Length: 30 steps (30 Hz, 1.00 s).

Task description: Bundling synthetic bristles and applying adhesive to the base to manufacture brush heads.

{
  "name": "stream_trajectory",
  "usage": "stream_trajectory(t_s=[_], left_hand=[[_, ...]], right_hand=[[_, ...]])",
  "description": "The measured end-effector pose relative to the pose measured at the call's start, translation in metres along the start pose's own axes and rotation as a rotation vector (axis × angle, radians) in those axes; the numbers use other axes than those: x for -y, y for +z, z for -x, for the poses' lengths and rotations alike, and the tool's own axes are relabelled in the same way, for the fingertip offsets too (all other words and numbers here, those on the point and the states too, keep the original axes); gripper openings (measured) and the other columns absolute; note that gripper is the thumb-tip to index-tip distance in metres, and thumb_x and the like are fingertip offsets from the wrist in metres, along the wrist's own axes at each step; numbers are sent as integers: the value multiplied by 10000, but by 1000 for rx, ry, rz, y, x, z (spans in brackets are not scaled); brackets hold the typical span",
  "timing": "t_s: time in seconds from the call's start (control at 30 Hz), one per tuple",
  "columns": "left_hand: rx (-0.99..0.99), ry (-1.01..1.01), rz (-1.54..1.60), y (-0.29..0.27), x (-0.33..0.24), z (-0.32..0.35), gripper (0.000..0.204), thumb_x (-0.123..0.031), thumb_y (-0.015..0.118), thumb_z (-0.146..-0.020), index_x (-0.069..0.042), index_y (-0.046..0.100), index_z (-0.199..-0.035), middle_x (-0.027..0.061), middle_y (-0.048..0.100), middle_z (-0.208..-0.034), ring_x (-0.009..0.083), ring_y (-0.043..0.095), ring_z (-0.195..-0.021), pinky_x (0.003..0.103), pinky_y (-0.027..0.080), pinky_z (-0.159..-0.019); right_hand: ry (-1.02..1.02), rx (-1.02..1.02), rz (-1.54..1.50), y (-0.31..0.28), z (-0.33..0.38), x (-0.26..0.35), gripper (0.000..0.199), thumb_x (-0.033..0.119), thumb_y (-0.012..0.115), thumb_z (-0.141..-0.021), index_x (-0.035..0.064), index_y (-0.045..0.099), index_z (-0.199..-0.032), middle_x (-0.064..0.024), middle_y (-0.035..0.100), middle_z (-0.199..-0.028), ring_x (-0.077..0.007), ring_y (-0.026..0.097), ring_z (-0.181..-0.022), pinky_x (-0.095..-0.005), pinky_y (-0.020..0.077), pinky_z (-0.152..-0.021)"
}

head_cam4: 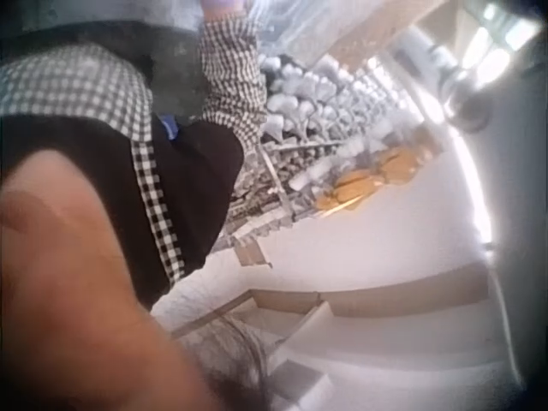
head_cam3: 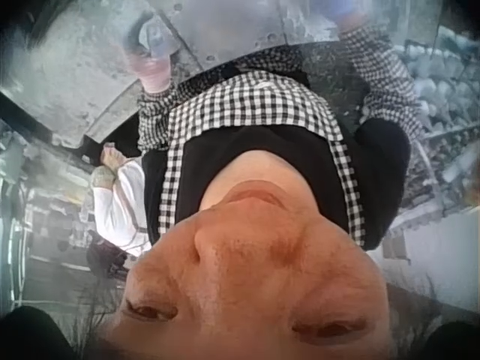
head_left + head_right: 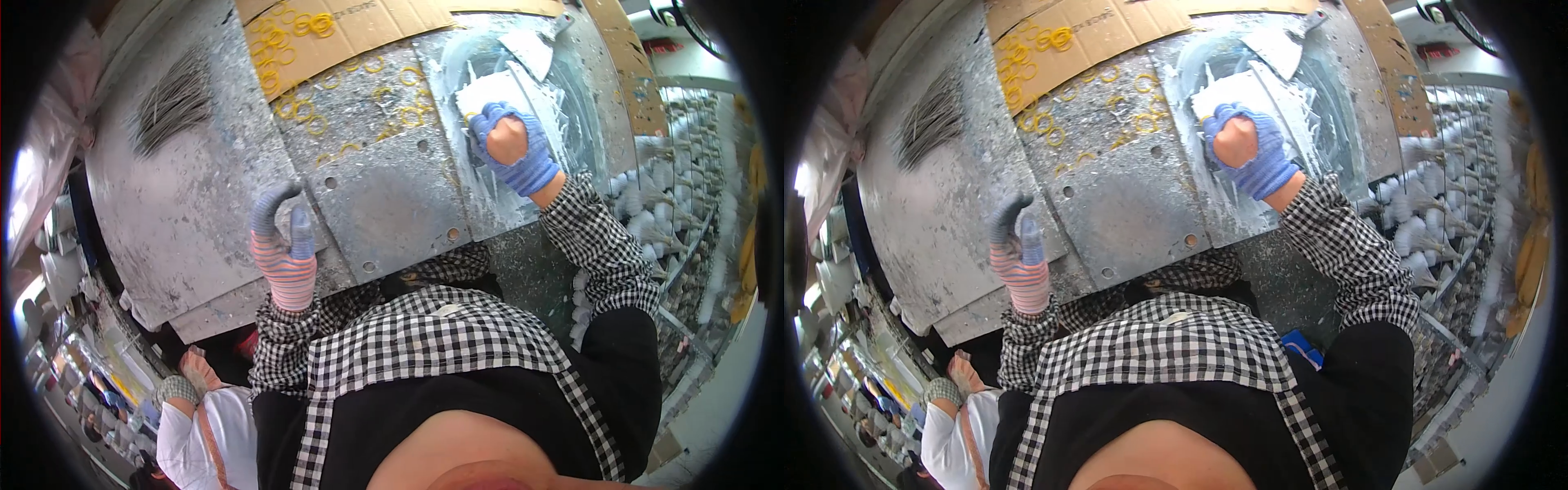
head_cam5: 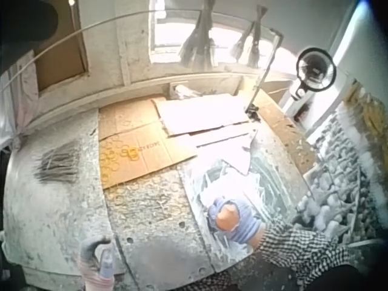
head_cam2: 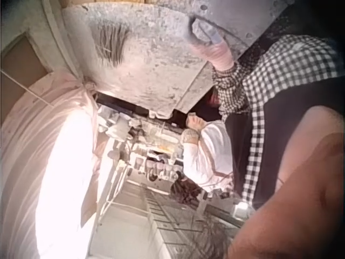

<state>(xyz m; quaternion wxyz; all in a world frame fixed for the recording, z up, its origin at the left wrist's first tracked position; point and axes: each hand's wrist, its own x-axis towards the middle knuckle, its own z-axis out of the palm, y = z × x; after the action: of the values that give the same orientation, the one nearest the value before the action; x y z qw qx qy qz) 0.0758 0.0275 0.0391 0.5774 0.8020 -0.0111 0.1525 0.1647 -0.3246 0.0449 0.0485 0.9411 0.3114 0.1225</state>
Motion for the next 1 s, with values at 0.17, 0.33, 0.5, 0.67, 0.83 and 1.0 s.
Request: stream_trajectory(t_s=[0.17, 0.33, 0.5, 0.67, 0.83, 1.0], left_hand=[[-28, -46, -11, -7, -1, 11, 220, -4, 600, -933, -27, 627, -1150, 94, 689, -1079, 184, 643, -1023, 321, 473, -953], [-6, -68, 8, -8, -2, 16, 199, -3, 610, -936, -26, 633, -1132, 89, 692, -1061, 177, 648, -1001, 316, 485, -927], [14, -92, 45, -4, 0, 21, 192, 12, 607, -928, -29, 644, -1113, 85, 691, -1037, 169, 647, -972, 309, 491, -903], [24, -110, 77, -2, -3, 27, 187, 14, 610, -920, -28, 655, -1097, 81, 689, -1013, 170, 650, -948, 303, 497, -880], [45, -35, 63, 1, -6, 24, 157, 6, 630, -908, -25, 671, -1056, 89, 689, -982, 186, 657, -916, 305, 503, -853], [28, -64, 48, -3, -7, 29, 144, 12, 636, -901, -25, 674, -1034, 91, 689, -972, 191, 657, -905, 306, 506, -840]], right_hand=[[40, 77, -28, -6, -3, 1, 87, 132, 592, -813, 86, 656, -849, -81, 612, -783, -220, 636, -705, -348, 510, -611], [17, 151, 78, -2, -7, 6, 67, 108, 610, -789, 63, 654, -812, -106, 630, -771, -231, 652, -698, -360, 532, -629], [163, 220, 12, 5, -3, 4, 131, 182, 672, -813, 67, 626, -857, -111, 617, -772, -258, 649, -709, -371, 536, -641], [58, 272, 132, 5, -12, 5, 93, 150, 642, -794, 66, 632, -831, -106, 635, -746, -242, 657, -685, -358, 534, -625], [32, 209, 185, -27, -20, -3, 74, 129, 642, -834, 68, 607, -857, -100, 618, -756, -243, 648, -676, -358, 538, -628], [206, 99, -696, -46, -54, -44, 208, 241, 644, -916, 33, 641, -923, -44, 624, -747, -162, 578, -618, -310, 503, -593]])
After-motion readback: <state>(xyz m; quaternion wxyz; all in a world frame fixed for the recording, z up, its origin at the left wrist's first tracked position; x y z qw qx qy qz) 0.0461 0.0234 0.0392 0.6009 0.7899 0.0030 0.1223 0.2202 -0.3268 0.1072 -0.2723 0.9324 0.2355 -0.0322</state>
